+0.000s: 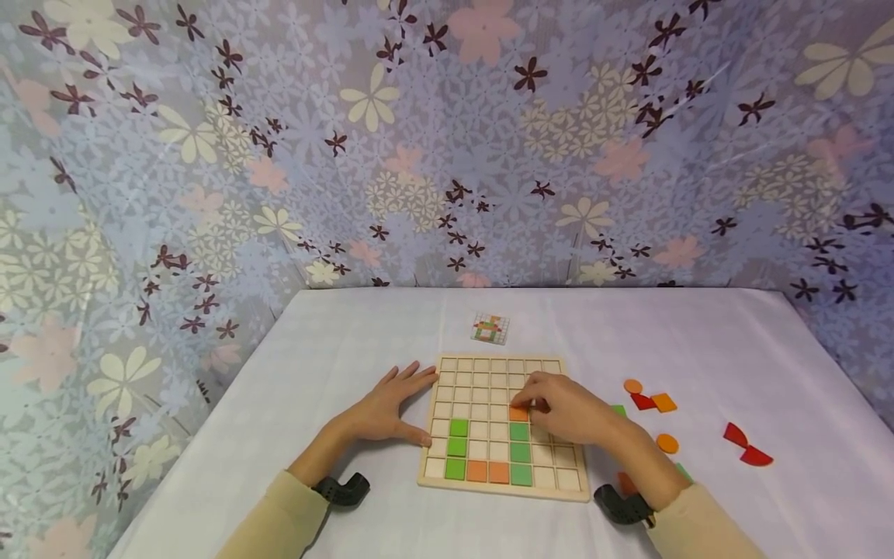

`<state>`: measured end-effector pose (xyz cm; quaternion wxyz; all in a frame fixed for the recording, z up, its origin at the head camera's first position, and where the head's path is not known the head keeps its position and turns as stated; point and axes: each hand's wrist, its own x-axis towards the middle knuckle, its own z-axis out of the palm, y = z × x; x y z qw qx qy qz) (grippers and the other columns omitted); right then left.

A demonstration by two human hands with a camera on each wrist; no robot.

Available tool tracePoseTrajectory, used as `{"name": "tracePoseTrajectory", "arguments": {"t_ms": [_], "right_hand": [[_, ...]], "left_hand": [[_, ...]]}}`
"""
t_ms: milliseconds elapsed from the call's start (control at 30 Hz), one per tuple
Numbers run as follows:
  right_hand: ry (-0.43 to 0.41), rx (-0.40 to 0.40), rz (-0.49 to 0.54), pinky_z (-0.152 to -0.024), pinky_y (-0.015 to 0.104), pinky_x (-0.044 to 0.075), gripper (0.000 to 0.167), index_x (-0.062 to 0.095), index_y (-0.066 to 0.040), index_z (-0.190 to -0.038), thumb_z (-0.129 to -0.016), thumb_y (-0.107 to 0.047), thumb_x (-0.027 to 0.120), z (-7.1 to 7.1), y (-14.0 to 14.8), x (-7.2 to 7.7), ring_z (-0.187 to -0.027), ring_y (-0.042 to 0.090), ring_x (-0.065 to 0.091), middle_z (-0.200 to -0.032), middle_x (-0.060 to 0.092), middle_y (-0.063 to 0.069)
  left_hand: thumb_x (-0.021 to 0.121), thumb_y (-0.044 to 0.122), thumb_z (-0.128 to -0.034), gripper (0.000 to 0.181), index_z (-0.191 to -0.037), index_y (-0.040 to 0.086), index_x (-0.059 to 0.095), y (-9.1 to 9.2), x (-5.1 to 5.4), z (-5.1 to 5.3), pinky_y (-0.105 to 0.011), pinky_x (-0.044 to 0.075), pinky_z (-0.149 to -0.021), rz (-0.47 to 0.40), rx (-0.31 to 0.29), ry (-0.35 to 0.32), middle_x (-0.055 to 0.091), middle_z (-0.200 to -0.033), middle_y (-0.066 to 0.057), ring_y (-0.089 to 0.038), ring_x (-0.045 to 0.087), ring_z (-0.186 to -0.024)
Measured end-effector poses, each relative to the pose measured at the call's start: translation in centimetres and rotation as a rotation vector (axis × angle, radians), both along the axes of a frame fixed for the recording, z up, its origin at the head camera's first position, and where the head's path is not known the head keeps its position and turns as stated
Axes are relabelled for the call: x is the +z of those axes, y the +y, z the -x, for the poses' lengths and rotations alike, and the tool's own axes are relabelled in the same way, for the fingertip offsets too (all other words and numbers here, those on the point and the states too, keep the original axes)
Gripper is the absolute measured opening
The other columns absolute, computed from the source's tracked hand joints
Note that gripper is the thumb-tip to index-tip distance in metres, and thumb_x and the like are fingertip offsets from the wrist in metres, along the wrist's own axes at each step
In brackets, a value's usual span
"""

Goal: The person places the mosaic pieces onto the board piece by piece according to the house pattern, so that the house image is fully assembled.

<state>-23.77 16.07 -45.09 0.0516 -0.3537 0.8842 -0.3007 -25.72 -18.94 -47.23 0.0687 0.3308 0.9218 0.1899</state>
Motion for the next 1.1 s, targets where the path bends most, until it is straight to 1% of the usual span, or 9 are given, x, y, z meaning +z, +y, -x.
{"name": "tracePoseTrajectory", "arguments": {"t_ms": [67,167,333,400,533,700,867,933,1100], "right_hand": [[0.002,-0.010,-0.005,-0.065,0.025,0.045,0.029,0.071,-0.017,-0.112,-0.088,-0.004,0.063,-0.1,0.1,0.1,-0.077,0.011,0.050,-0.104,0.059,-0.008],[-0.016,-0.014,0.004,-0.065,0.026,0.046,0.031,0.071,-0.017,-0.113,-0.088,0.000,0.061,-0.2,0.6,0.3,-0.077,0.010,0.050,-0.104,0.060,-0.008],[-0.060,-0.061,0.004,-0.062,0.025,0.043,0.035,0.070,-0.017,-0.114,-0.088,0.003,0.059,-0.4,1.7,0.8,-0.077,0.010,0.050,-0.102,0.060,-0.008],[-0.060,-0.077,-0.003,-0.062,0.025,0.044,0.034,0.070,-0.017,-0.114,-0.088,0.002,0.060,-0.4,2.3,1.0,-0.077,0.010,0.050,-0.101,0.060,-0.008],[-0.048,-0.073,-0.001,-0.061,0.024,0.045,0.034,0.069,-0.016,-0.114,-0.088,0.003,0.060,-0.6,3.6,1.1,-0.076,0.008,0.051,-0.101,0.061,-0.006],[-0.025,-0.092,0.025,-0.057,0.023,0.043,0.035,0.070,-0.017,-0.112,-0.087,0.006,0.060,-1.0,5.4,1.1,-0.072,0.008,0.049,-0.097,0.061,-0.007],[-0.047,-0.109,0.029,-0.058,0.023,0.043,0.033,0.070,-0.016,-0.113,-0.087,0.002,0.065,-1.6,7.1,1.0,-0.075,0.007,0.050,-0.094,0.061,-0.008],[-0.062,-0.094,0.022,-0.059,0.023,0.043,0.031,0.069,-0.015,-0.115,-0.088,-0.001,0.065,-1.8,7.7,1.0,-0.076,0.007,0.050,-0.095,0.062,-0.009],[-0.110,-0.079,0.021,-0.060,0.023,0.044,0.029,0.066,-0.016,-0.118,-0.091,-0.008,0.065,-2.6,8.9,0.8,-0.078,0.007,0.050,-0.098,0.061,-0.008]], "left_hand": [[0.068,0.076,-0.0660,0.111,-0.153,0.019,0.029,0.0,0.1,0.0,-0.046,0.001,-0.116,-0.003,0.001,0.003,0.021,-0.157,0.007,-0.022,0.007,-0.146],[0.069,0.074,-0.0666,0.110,-0.153,0.018,0.029,0.1,0.1,0.0,-0.048,0.002,-0.115,-0.009,-0.003,0.004,0.022,-0.157,0.006,-0.024,0.008,-0.145],[0.068,0.074,-0.0672,0.110,-0.153,0.019,0.028,0.3,0.1,0.1,-0.049,0.002,-0.115,-0.006,-0.013,0.009,0.022,-0.157,0.005,-0.024,0.007,-0.145],[0.068,0.075,-0.0666,0.110,-0.153,0.019,0.029,0.3,0.1,0.1,-0.048,0.002,-0.115,-0.004,-0.010,0.008,0.022,-0.157,0.005,-0.024,0.007,-0.145],[0.068,0.075,-0.0665,0.110,-0.153,0.019,0.029,0.2,0.0,0.1,-0.048,0.002,-0.116,-0.002,-0.003,0.010,0.022,-0.157,0.006,-0.024,0.007,-0.145],[0.069,0.073,-0.0668,0.110,-0.153,0.019,0.029,0.1,0.1,0.0,-0.049,0.003,-0.115,-0.001,0.000,0.009,0.022,-0.157,0.007,-0.025,0.008,-0.145],[0.069,0.073,-0.0672,0.110,-0.153,0.018,0.029,0.2,0.2,0.0,-0.049,0.003,-0.115,0.000,-0.005,0.015,0.022,-0.157,0.005,-0.025,0.008,-0.145],[0.069,0.073,-0.0672,0.110,-0.153,0.018,0.029,0.1,0.3,0.0,-0.049,0.003,-0.115,-0.001,-0.006,0.018,0.023,-0.157,0.005,-0.025,0.008,-0.145],[0.070,0.073,-0.0673,0.109,-0.153,0.018,0.029,0.1,0.2,0.0,-0.049,0.003,-0.115,-0.010,-0.006,0.005,0.022,-0.157,0.005,-0.025,0.008,-0.145]]}}
